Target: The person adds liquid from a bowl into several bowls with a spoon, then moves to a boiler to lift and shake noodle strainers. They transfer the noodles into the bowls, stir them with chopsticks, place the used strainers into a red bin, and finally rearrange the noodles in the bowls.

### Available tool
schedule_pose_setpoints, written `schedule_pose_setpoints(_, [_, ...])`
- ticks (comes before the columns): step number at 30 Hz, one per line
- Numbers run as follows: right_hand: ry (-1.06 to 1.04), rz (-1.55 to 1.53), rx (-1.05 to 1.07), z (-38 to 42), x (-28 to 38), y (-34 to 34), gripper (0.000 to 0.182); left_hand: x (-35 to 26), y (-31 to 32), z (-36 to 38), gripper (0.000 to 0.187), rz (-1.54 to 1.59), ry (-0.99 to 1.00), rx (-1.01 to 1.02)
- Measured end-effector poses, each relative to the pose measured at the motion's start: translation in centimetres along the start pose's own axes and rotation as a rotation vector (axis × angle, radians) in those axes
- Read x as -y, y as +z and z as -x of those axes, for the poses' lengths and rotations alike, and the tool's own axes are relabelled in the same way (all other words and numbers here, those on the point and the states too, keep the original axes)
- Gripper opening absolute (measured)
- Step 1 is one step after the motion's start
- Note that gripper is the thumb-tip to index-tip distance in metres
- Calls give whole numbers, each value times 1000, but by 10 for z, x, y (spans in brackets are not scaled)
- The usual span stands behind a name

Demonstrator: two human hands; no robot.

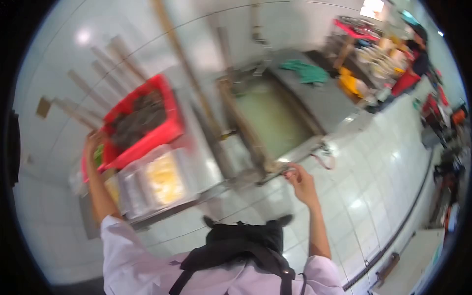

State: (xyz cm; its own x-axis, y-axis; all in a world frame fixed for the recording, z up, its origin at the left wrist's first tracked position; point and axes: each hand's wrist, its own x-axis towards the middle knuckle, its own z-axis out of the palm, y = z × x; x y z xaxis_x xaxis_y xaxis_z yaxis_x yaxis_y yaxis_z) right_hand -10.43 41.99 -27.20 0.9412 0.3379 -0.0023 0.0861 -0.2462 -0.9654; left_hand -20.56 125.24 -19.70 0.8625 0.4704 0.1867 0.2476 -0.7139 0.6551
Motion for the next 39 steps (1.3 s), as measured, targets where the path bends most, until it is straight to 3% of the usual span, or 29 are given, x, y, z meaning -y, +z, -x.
schedule_pose_setpoints(1, [33,-65,-64,17,-13,-47,28,-84,32,44,30,452,-224,-352])
schedule_pose_setpoints(2, [77,-46,-139,33,-22,-92,26,-61,31,50,29,712,-316,-405])
schedule_pose_setpoints(3, [105,-27,-218,52,-32,-135,26,-24,29,49,32,542,9,-118])
schedule_pose_setpoints(5, [171,-149,-312,67,-49,-219,24,-109,90,85,32,-490,76,-1236])
schedule_pose_setpoints(6, [239,-149,-393,68,-61,-258,23,-231,157,118,29,-621,-266,-1265])
schedule_pose_setpoints(7, [251,-142,-422,70,-73,-293,23,-281,211,136,27,-579,-8,-1348])
schedule_pose_setpoints(8, [333,-190,-452,67,-86,-323,23,-329,269,155,26,-565,66,-1263])
schedule_pose_setpoints(9, [400,-235,-480,55,-100,-354,23,-356,335,169,20,-326,3,-1086])
schedule_pose_setpoints(10, [383,-221,-491,37,-116,-383,23,-340,404,183,20,-375,15,-770])
schedule_pose_setpoints(11, [459,-231,-411,22,-132,-407,23,-439,465,214,18,-316,240,-445])
schedule_pose_setpoints(12, [539,-245,-326,6,-150,-433,23,-468,533,234,16,-18,103,-60])
schedule_pose_setpoints(13, [531,-244,-325,-12,-165,-464,23,-465,597,259,12,-81,-54,388])
schedule_pose_setpoints(14, [530,-157,-207,-33,-182,-493,25,-382,685,285,15,-475,476,879])
schedule_pose_setpoints(15, [524,-73,-90,-54,-197,-522,28,-398,732,307,20,-59,142,1329])
schedule_pose_setpoints(16, [491,13,-68,-76,-203,-555,26,-435,770,320,23,-185,361,1573])
schedule_pose_setpoints(17, [483,9,-72,-93,-217,-587,26,-347,865,373,25,-236,95,1562])
schedule_pose_setpoints(21, [364,397,-150,-157,-298,-748,25,-473,1014,218,25,-97,9,1442])
schedule_pose_setpoints(22, [351,578,-133,-165,-312,-784,26,-502,1029,238,26,-26,-91,1438])
schedule_pose_setpoints(23, [561,630,-115,-179,-329,-820,28,-520,1007,273,26,17,-228,1445])
schedule_pose_setpoints(24, [547,709,-117,-193,-330,-854,27,-553,993,289,27,59,-345,1420])
schedule_pose_setpoints(26, [423,606,-167,-248,-336,-915,20,-696,1049,235,29,145,-513,1310])
schedule_pose_setpoints(27, [414,408,-260,-282,-329,-942,16,-724,1045,231,29,185,-610,1265])
schedule_pose_setpoints(29, [139,507,-394,-365,-326,-998,19,-790,1060,198,40,569,-1008,1025])
schedule_pose_setpoints(30, [15,771,-492,-415,-319,-1021,21,-800,1077,190,42,572,-992,982])
schedule_pose_setpoints(31, [-38,722,-513,-468,-303,-1043,20,-830,1087,175,40,505,-1034,924])
schedule_pose_setpoints(33, [-106,661,-613,-581,-295,-1082,19,-823,1134,186,39,524,-1091,750])
schedule_pose_setpoints(34, [-167,467,-621,-635,-281,-1088,21,-832,1154,195,39,535,-1114,728])
schedule_pose_setpoints(36, [-192,331,-558,-767,-310,-1119,22,-860,1190,218,37,643,-1247,352])
schedule_pose_setpoints(39, [-69,88,-420,-906,-314,-1121,24,-921,1222,250,34,679,-1205,334])
